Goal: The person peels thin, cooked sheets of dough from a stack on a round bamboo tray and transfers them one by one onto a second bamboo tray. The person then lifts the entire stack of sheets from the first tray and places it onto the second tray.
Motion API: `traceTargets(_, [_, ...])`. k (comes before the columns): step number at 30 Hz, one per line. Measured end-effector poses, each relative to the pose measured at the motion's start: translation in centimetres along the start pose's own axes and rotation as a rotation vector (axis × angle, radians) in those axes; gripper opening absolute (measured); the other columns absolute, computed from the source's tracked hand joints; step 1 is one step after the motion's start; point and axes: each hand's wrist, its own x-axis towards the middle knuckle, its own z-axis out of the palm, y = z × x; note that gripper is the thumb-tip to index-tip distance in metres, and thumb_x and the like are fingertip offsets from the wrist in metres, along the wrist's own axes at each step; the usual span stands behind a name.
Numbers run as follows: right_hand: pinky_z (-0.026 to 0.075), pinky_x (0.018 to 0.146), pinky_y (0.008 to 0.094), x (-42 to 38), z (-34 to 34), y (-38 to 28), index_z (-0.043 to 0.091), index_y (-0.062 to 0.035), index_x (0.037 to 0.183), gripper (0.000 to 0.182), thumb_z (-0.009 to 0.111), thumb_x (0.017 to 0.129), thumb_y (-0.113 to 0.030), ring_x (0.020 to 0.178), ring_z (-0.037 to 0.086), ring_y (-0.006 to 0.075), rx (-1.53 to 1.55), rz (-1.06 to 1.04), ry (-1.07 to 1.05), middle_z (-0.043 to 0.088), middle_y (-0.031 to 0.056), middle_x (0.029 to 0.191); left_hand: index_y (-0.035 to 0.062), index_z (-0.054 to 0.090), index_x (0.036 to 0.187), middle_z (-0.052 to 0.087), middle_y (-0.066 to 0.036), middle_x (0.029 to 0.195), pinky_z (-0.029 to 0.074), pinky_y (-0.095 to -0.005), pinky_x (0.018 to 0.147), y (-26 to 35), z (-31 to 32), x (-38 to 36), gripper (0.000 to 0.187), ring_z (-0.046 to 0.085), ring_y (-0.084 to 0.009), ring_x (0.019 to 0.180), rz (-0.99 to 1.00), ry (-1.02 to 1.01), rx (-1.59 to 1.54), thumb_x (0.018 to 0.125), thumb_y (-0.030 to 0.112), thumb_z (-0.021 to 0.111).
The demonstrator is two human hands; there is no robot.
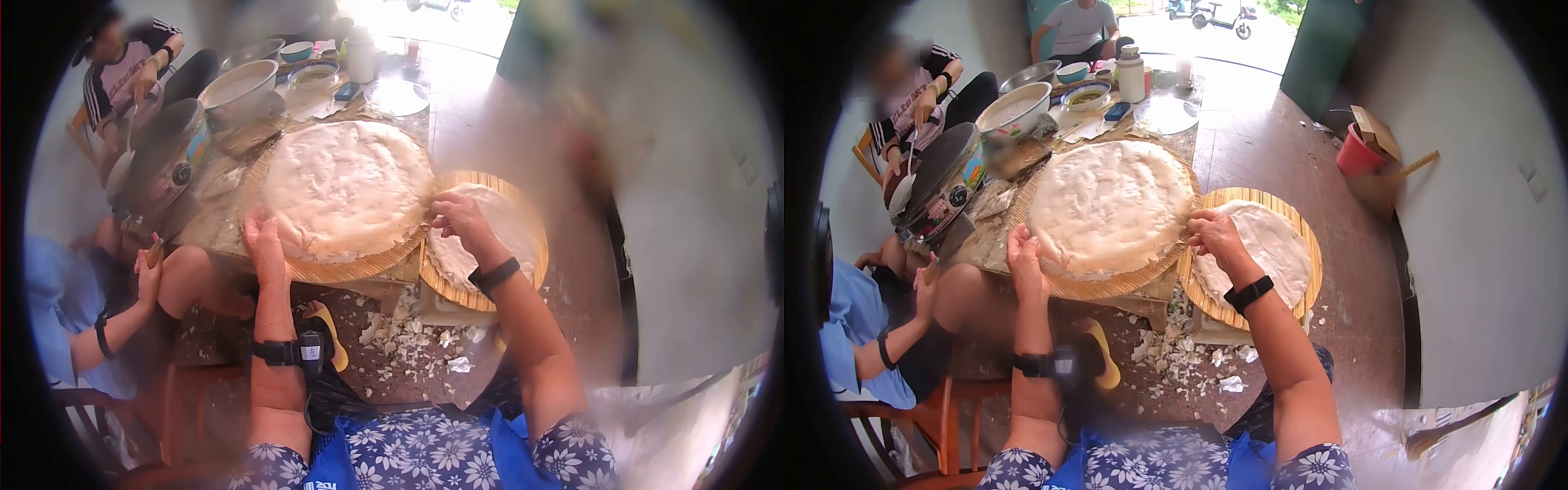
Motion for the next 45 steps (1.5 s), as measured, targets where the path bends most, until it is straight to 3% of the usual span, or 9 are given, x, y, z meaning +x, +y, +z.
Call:
traceTargets(12, [0.042, 0.042, 0.0193, 0.0, 1.5, -1.6, 0.06, -0.0062, 0.097, 0.014, 0.057, 0.085, -0.012, 0.054, 0.057, 0.0085, 0.078, 0.023, 0.048, 0.06, 0.002, 0.075, 0.0027, 0.042, 0.124, 0.046, -0.009, 0.115, 0.038, -0.0289, 0.082, 0.4, -2.1, 1.2, 0.046, 0.048, -0.0149, 0.098, -0.218, 0.031, -0.098, 0.08, 0.007, 0.053])
traceTargets(23, [0.044, 0.05, 0.0282, 1.7, 4.6, -3.4, 0.058, -0.0098, 0.091, 0.014, 0.063, 0.082, -0.019, 0.066, 0.055, 0.0129, 0.223, 0.107, 0.129, 0.058, 0.002, 0.078, 0.0013, 0.042, 0.122, 0.047, -0.008, 0.114, 0.042, -0.0281, 0.081, 1.7, -1.8, 1.0, 0.04, 0.053, -0.0143, 0.093, -0.27, 0.07, -0.171, 0.083, 0.003, 0.049])
traceTargets(25, [0.045, 0.049, 0.029, 4.0, 4.0, -0.8, 0.058, -0.0084, 0.091, 0.013, 0.062, 0.082, -0.017, 0.066, 0.056, 0.0142, -0.067, -0.477, -0.012, 0.059, 0.0031, 0.079, 0.0008, 0.044, 0.121, 0.047, -0.009, 0.115, 0.042, -0.0283, 0.083, 0.4, -2.0, 1.5, 0.038, 0.052, -0.0136, 0.095, -0.184, 0.077, -0.149, 0.083, 0.003, 0.049])
traceTargets(28, [0.048, 0.051, 0.0315, 6.0, 4.4, -0.9, 0.058, -0.007, 0.093, 0.013, 0.061, 0.082, -0.013, 0.066, 0.058, 0.0156, -0.245, -0.997, -0.114, 0.059, 0.0043, 0.08, 0.0, 0.05, 0.114, 0.052, -0.009, 0.109, 0.045, -0.0287, 0.079, 0.3, -1.7, 1.5, 0.031, 0.054, -0.0133, 0.09, -0.044, 0.103, -0.11, 0.083, 0.003, 0.051])
traceTargets(32, [0.052, 0.056, 0.0357, 7.7, 5.5, -4.0, 0.056, -0.0046, 0.096, 0.015, 0.059, 0.082, -0.01, 0.069, 0.06, 0.0175, -0.235, -1.066, -0.124, 0.06, 0.0064, 0.084, 0.001, 0.059, 0.102, 0.059, -0.006, 0.081, 0.048, -0.027, 0.061, 2.5, -1.6, 0.1, 0.02, 0.056, -0.0131, 0.064, -0.164, -0.258, -0.37, 0.086, 0.01, 0.051])
traceTargets(34, [0.053, 0.058, 0.0379, 8.7, 5.6, -5.2, 0.055, -0.0023, 0.098, 0.016, 0.057, 0.083, -0.009, 0.07, 0.061, 0.019, -0.22, -1.038, -0.105, 0.061, 0.0084, 0.088, -0.0012, 0.062, 0.096, 0.06, -0.007, 0.071, 0.051, -0.0281, 0.055, 3.6, -1.6, -1.3, 0.02, 0.059, -0.0164, 0.058, -0.284, -0.678, -0.484, 0.087, 0.015, 0.054])
traceTargets(36, [0.054, 0.059, 0.0392, 7.5, 6.0, -6.0, 0.054, -0.0019, 0.1, 0.017, 0.056, 0.083, -0.007, 0.073, 0.062, 0.0203, -0.209, -1.065, -0.041, 0.061, 0.009, 0.09, -0.0014, 0.06, 0.099, 0.062, -0.008, 0.079, 0.053, -0.0282, 0.063, 5.3, -1.2, -2.8, 0.024, 0.063, -0.0181, 0.071, -0.442, -1.07, -0.268, 0.088, 0.02, 0.056])
traceTargets(39, [0.055, 0.061, 0.0402, 7.3, 5.5, -5.5, 0.053, -0.0019, 0.103, 0.019, 0.054, 0.084, -0.005, 0.077, 0.063, 0.0216, -0.238, -1.06, 0.007, 0.061, 0.0094, 0.093, -0.0009, 0.056, 0.106, 0.062, -0.009, 0.09, 0.053, -0.0301, 0.07, 4.6, 0.7, -5.1, 0.03, 0.063, -0.0203, 0.079, -0.672, -1.106, -0.316, 0.088, 0.023, 0.058])
traceTargets(45, [0.055, 0.062, 0.0377, 8.5, 4.7, -5.6, 0.054, -0.0021, 0.105, 0.022, 0.053, 0.083, -0.004, 0.078, 0.063, 0.0201, -0.255, -1.187, -0.053, 0.061, 0.0094, 0.094, 0.007, 0.048, 0.115, 0.058, -0.011, 0.102, 0.053, -0.0331, 0.079, -1.0, 3.6, -5.6, 0.037, 0.059, -0.0221, 0.09, -0.789, -0.479, -0.807, 0.088, 0.029, 0.059])
